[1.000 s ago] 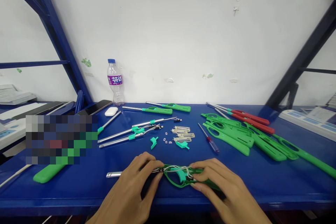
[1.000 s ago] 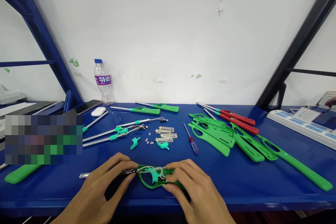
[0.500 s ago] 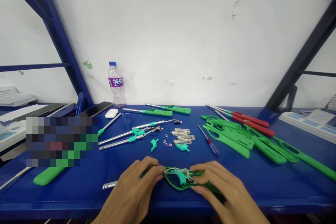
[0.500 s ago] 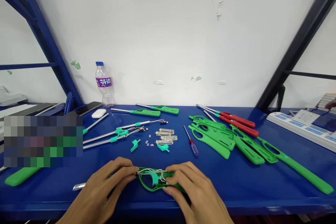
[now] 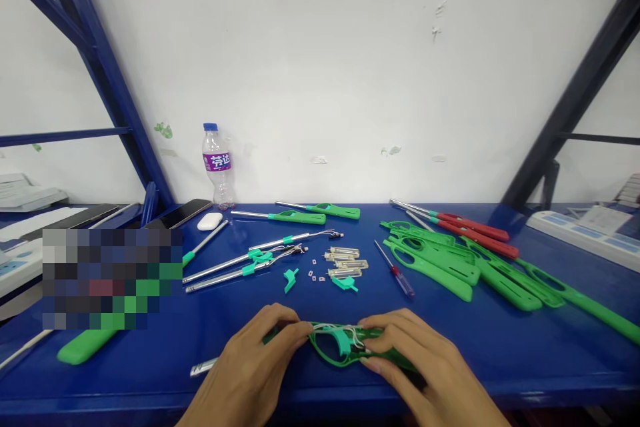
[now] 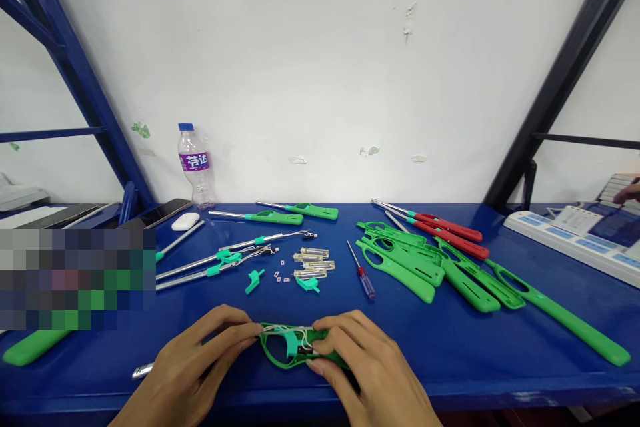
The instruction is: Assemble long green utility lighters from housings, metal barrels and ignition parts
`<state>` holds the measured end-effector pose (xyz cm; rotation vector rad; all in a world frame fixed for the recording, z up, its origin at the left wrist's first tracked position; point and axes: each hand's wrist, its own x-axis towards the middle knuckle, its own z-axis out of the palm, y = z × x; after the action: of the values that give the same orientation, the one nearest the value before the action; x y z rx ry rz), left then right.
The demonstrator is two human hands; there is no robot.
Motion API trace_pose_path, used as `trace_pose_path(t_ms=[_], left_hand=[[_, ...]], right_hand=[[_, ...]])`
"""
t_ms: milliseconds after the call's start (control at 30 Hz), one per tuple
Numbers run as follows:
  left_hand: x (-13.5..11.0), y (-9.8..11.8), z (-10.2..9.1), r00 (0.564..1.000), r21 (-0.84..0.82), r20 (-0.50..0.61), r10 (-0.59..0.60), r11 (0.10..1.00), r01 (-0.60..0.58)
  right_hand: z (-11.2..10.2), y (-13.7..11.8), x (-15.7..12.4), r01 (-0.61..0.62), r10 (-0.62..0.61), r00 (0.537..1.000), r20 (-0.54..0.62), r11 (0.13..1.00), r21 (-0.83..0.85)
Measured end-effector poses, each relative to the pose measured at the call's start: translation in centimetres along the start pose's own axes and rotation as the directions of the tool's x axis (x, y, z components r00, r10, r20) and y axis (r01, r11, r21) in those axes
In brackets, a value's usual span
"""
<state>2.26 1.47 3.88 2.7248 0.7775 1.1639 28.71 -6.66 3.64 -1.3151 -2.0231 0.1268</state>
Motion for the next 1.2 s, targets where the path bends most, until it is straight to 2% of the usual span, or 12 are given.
trace_pose_path(t_ms=[267,467,633,800,1033,1200], left_hand=[[-0.6,0.2,-0.2,0.994,-0.042,0.071,-0.081,0.996,0.084],[-0.3,-0.3,-0.4,0.999,0.011,0.018,-0.03,1.0,0.03],[-0.8,-0.7,-0.4,0.987,-0.049,0.112,-0.115,0.991,0.121],[-1.2,-1.3,0.4,0.994,-0.096,0.021,-0.105,0.99,0.106],[-0.4,-1.2,0.6,0.992,-0.131,-0.033,-0.12,0.985,0.115],[0.1,-0.9,-0.5,0.989,-0.141,0.075,-0.125,0.981,0.134]], right_hand=[[-0.1,-0.1,0.1,0.022,-0.022,1.0,-0.012,0.999,-0.024],[0.3,0.5,-0.1,0.027,-0.027,0.999,-0.021,0.999,-0.033],[0.3,0.7,-0.5,0.017,-0.017,1.0,-0.008,1.0,-0.014],[0.1,0.6,-0.3,0.013,-0.013,1.0,-0.016,1.0,0.005],[0.1,0.7,-0.2,0.006,-0.006,0.999,-0.036,1.0,0.012],[0.2,0.7,-0.2,0.002,-0.002,1.0,-0.008,1.0,0.02]])
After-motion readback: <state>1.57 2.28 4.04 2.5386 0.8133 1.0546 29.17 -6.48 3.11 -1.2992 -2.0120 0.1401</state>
